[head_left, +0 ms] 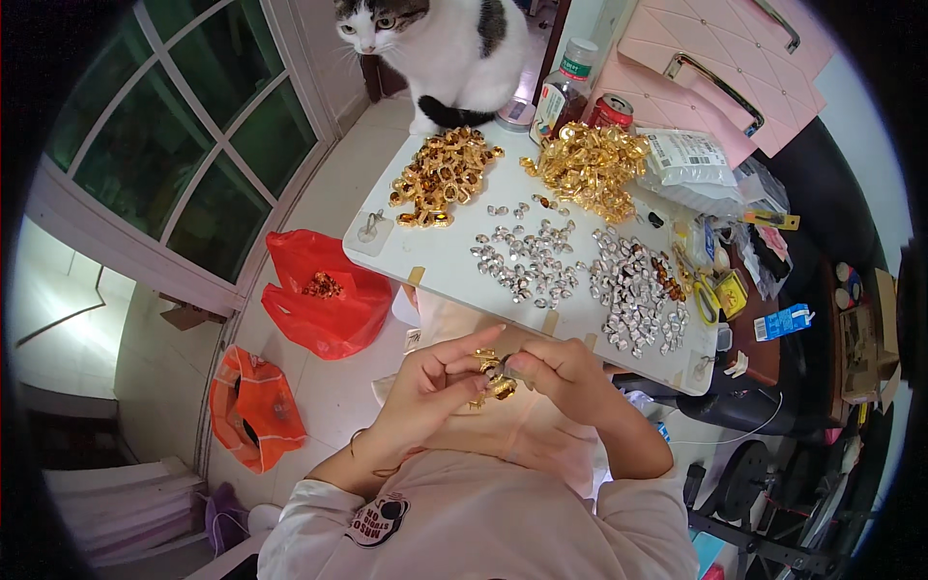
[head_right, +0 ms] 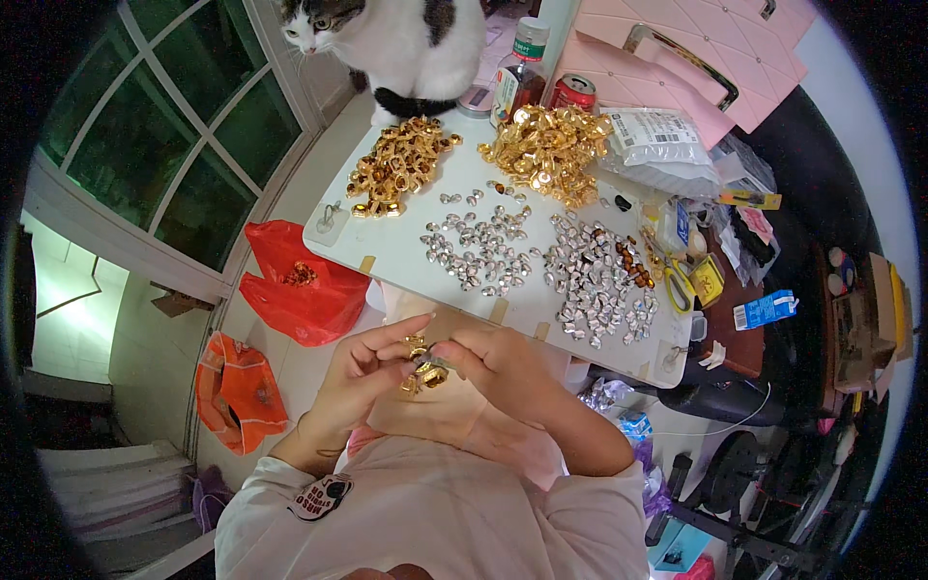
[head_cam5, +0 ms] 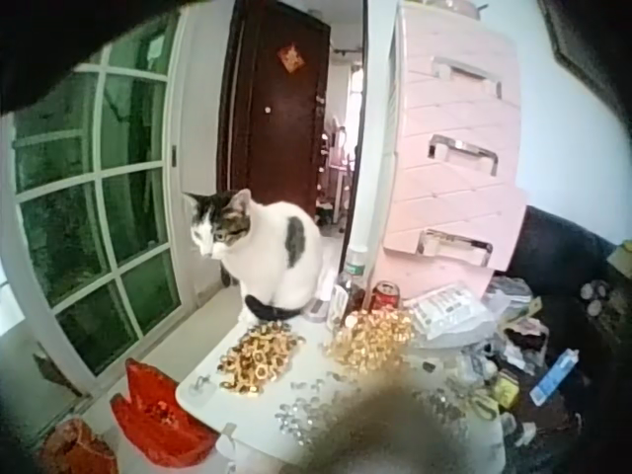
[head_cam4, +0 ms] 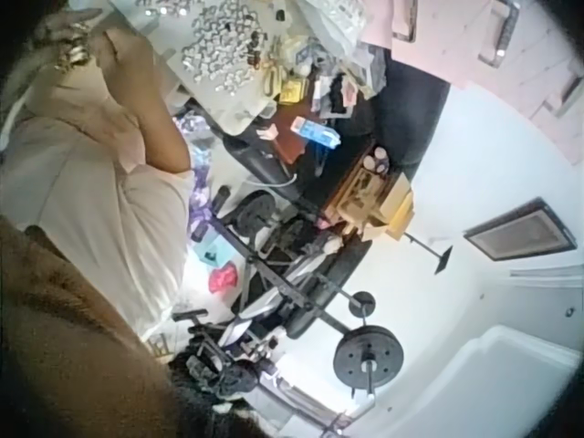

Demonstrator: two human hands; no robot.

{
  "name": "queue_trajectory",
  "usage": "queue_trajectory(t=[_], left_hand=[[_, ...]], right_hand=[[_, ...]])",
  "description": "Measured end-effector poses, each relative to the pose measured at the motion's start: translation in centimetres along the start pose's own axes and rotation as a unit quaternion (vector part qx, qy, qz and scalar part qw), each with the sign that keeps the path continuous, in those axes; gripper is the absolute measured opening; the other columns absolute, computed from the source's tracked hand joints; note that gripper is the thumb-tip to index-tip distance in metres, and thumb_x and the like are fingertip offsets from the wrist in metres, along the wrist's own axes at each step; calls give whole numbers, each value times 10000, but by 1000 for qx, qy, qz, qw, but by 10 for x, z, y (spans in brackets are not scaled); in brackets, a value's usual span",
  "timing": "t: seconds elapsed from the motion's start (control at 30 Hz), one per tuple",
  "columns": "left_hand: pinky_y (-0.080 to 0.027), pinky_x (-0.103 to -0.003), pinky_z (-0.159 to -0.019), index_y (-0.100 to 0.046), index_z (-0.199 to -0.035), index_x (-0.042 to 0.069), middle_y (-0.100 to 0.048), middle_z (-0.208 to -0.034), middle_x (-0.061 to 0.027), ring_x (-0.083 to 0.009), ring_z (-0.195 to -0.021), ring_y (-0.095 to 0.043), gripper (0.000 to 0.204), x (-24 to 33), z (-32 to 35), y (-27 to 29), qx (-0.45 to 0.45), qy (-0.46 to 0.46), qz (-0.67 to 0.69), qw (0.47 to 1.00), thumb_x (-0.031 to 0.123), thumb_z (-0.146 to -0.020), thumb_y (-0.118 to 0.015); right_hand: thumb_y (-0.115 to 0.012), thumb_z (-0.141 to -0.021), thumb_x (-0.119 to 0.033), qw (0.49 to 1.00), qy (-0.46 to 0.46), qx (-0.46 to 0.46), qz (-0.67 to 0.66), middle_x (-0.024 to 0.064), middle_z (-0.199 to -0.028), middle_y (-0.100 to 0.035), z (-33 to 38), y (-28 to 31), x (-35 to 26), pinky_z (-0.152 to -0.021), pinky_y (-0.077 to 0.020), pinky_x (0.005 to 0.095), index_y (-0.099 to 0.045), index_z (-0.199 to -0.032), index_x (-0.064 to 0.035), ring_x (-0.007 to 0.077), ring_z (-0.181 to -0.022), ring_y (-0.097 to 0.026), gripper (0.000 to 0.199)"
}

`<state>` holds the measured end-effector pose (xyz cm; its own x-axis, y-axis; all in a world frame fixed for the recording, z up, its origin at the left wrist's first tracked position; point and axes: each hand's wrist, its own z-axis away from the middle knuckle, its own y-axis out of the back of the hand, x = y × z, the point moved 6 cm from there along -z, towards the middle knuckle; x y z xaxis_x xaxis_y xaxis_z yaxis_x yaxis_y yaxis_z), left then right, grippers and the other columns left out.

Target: Assembling small gold-colored decorative components by hand.

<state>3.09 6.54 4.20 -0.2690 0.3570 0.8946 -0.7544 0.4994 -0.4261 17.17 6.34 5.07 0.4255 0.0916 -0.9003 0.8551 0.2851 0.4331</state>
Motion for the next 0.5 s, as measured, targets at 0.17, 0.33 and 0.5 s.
queue_trajectory(t=[0.17,0.33,0.5], left_hand=[[-398,-154,-717,-380,-1314,45,-554,-834,5,-32,-816,-514,538,-2,4,3,37,-45,-56,997,-102,-804,-470],[-421,-188,-737,-365,-1313,9,-572,-864,6,-36,-771,-525,541,4,7,1,76,-101,-242,962,-102,-797,-484],[-433,-195,-745,-370,-1305,0,-594,-918,-14,-45,-807,-542,533,0,6,2,88,-110,-228,963,-108,-796,-482]], right_hand=[[-513,-884,-249,997,-30,-8,-70,93,-559,-504,-1,-2,1,-508,-375,304,-572,-736,-10,160,-521,-467,287],[-496,-898,-247,1000,-1,-16,17,36,-565,-513,-3,-5,0,-480,-363,257,-592,-748,-16,91,-506,-445,291],[-525,-877,-227,995,28,19,92,80,-581,-536,0,-4,-9,-481,-378,280,-603,-764,-13,144,-500,-490,254]])
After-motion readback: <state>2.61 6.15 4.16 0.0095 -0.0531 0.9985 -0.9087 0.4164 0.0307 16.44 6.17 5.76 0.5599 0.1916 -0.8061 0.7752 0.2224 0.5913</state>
